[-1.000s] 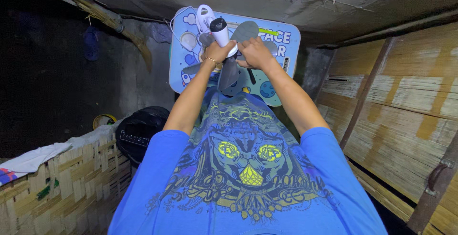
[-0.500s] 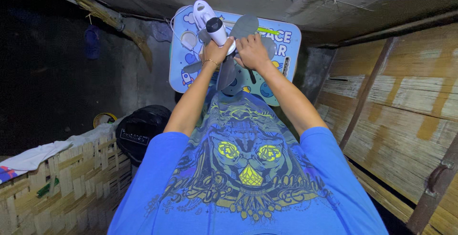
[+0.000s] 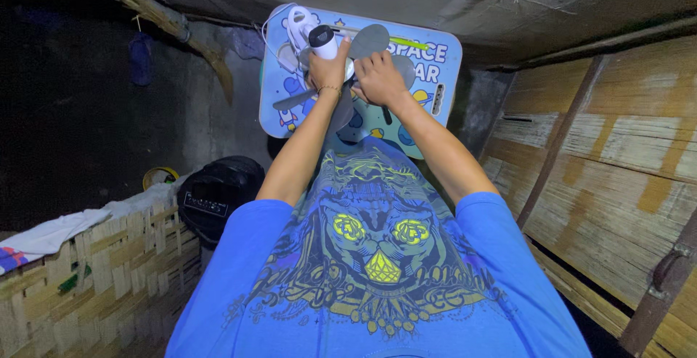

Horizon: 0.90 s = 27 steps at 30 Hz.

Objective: The person services a small clip-on fan resting on a lap desk. They detach the fan head from its clamp mount, remove and reposition the fan blades and guard, adjust the mounting arm, and reassemble the fan head onto the mount by hand.

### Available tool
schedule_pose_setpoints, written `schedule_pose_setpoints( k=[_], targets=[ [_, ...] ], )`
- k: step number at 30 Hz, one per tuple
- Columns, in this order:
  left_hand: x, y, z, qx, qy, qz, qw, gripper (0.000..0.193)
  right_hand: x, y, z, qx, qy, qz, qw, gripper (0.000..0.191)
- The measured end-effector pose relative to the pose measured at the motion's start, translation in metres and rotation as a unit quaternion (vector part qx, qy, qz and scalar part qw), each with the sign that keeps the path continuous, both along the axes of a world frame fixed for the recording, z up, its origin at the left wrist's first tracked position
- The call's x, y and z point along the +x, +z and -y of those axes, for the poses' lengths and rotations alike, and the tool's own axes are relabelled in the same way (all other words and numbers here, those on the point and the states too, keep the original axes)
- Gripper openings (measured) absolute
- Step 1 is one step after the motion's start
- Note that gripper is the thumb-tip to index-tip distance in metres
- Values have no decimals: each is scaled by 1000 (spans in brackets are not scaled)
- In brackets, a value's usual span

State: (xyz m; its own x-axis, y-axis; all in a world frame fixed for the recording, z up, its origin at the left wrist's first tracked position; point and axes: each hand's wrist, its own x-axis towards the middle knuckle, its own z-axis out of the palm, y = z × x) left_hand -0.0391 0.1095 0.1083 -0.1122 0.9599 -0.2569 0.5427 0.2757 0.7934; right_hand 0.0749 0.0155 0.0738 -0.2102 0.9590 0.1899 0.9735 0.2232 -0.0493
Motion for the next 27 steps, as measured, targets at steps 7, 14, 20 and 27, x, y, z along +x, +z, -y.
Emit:
schedule_pose_setpoints(
  k=[7,14,20,27],
  targets=[
    [-5,6,5,39,-6,24,999,102,-4,-1,0,-13,-9,-4,1000,55],
    [-16,3,-1,311,-79,-124,939,89,-7,-3,7,-8,-8,-25,1000,58],
    [-19,-1,-13,231,-180,115,949,76,-20,1,5,-98,-43,-13,994,57],
    [-3,6,-14,271,-137,116,946,73,-17,6,7,-54,-87,23,994,69]
  ],
)
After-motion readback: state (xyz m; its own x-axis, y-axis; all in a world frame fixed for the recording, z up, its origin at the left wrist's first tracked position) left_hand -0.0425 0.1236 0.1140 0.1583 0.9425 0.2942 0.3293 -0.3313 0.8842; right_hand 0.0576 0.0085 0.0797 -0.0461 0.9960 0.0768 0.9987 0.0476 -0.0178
